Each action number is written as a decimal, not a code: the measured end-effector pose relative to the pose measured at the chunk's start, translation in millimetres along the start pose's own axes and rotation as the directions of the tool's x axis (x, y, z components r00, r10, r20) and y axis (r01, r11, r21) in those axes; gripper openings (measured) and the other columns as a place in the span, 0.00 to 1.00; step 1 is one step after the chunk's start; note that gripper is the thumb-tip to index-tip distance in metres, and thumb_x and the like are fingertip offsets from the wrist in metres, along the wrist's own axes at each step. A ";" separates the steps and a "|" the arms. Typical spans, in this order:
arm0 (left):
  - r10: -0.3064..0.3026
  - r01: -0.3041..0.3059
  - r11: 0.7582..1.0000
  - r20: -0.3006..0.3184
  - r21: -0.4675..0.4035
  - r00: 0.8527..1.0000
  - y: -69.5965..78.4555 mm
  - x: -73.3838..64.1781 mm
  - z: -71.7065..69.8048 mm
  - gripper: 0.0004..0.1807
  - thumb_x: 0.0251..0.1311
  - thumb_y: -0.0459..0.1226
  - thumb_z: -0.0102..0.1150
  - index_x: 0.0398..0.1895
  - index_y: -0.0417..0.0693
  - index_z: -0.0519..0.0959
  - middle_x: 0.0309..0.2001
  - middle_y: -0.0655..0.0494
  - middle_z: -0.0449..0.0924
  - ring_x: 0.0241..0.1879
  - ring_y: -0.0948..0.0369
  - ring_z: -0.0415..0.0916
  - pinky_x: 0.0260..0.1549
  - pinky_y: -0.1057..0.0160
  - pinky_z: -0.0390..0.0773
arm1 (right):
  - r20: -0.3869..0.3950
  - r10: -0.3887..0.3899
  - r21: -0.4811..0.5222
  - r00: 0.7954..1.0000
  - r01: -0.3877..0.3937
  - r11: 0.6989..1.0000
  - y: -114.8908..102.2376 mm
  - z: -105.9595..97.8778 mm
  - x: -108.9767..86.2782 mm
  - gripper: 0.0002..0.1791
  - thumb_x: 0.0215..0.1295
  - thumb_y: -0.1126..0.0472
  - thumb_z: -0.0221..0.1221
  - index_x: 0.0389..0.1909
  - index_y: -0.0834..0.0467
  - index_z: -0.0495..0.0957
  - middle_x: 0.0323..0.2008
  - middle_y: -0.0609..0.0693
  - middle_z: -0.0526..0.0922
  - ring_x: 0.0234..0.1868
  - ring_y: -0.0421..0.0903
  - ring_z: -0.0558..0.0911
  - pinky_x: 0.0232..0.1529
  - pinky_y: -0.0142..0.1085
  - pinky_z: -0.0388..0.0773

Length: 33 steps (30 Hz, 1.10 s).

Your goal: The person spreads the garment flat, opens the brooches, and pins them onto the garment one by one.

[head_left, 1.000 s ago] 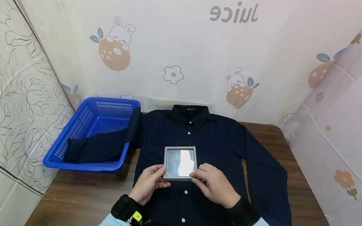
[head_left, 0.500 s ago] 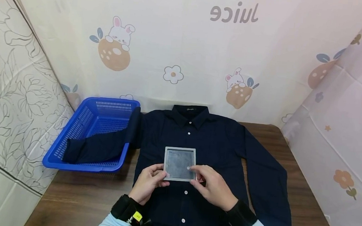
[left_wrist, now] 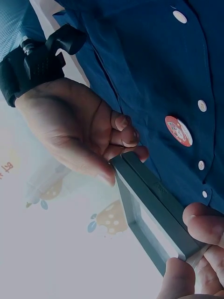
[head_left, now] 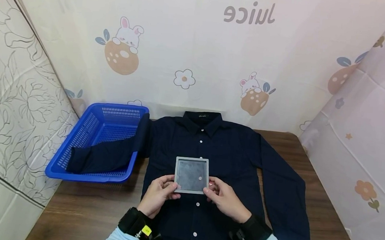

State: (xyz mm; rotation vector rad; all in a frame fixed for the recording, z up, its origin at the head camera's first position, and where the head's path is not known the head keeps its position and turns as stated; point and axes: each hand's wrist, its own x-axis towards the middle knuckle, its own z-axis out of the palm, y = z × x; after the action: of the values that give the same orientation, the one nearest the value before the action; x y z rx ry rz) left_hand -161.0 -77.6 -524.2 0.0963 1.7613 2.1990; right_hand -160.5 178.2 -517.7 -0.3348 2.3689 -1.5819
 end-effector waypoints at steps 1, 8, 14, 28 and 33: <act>0.002 -0.002 1.000 0.001 0.002 1.000 -0.1 0.0 -0.1 0.24 0.68 0.32 0.53 0.62 0.26 0.65 0.41 0.42 0.80 0.34 0.56 0.81 0.36 0.63 0.81 | 0.002 0.003 0.001 1.000 -0.003 1.000 -1.7 0.1 -0.2 0.27 0.70 0.56 0.56 0.65 0.64 0.64 0.36 0.56 0.81 0.33 0.51 0.81 0.33 0.36 0.78; 0.014 -0.014 0.999 -0.008 0.037 1.000 -2.0 0.0 0.1 0.23 0.67 0.32 0.53 0.61 0.25 0.65 0.42 0.39 0.81 0.30 0.59 0.82 0.34 0.64 0.81 | 0.029 -0.006 0.000 1.000 0.006 1.000 -33.2 -2.0 -9.4 0.25 0.71 0.63 0.54 0.64 0.70 0.63 0.32 0.51 0.80 0.32 0.58 0.80 0.32 0.37 0.77; 0.004 -0.004 0.999 -0.012 0.034 1.000 -3.4 0.6 -0.5 0.23 0.67 0.31 0.53 0.61 0.26 0.65 0.42 0.39 0.81 0.29 0.59 0.82 0.33 0.64 0.81 | 0.038 0.004 0.003 0.999 -0.004 1.000 -32.8 -1.9 -10.4 0.25 0.71 0.63 0.54 0.64 0.70 0.62 0.33 0.50 0.80 0.32 0.56 0.79 0.31 0.37 0.77; -0.003 0.010 0.996 -0.080 0.086 0.997 -2.1 -2.1 4.2 0.20 0.66 0.34 0.57 0.54 0.26 0.69 0.37 0.44 0.79 0.27 0.58 0.80 0.31 0.63 0.81 | -0.165 -0.285 -0.433 0.944 0.190 0.881 1.6 11.2 -6.2 0.33 0.64 0.50 0.62 0.65 0.60 0.66 0.46 0.48 0.78 0.41 0.41 0.76 0.40 0.38 0.75; -0.014 0.023 0.995 -0.088 0.101 0.996 -4.7 -1.2 3.8 0.21 0.66 0.36 0.57 0.55 0.27 0.69 0.38 0.44 0.79 0.28 0.59 0.80 0.32 0.64 0.81 | -0.144 -0.495 -0.636 0.857 0.303 0.710 -8.2 21.0 -7.8 0.25 0.54 0.51 0.70 0.53 0.52 0.79 0.53 0.47 0.74 0.52 0.43 0.69 0.45 0.41 0.73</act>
State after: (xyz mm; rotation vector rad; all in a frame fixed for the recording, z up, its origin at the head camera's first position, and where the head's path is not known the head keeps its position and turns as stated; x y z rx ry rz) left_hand -157.9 -73.5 -527.6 0.0071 1.9133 2.1305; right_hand -145.5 159.6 -517.1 -0.8506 3.1926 -1.0177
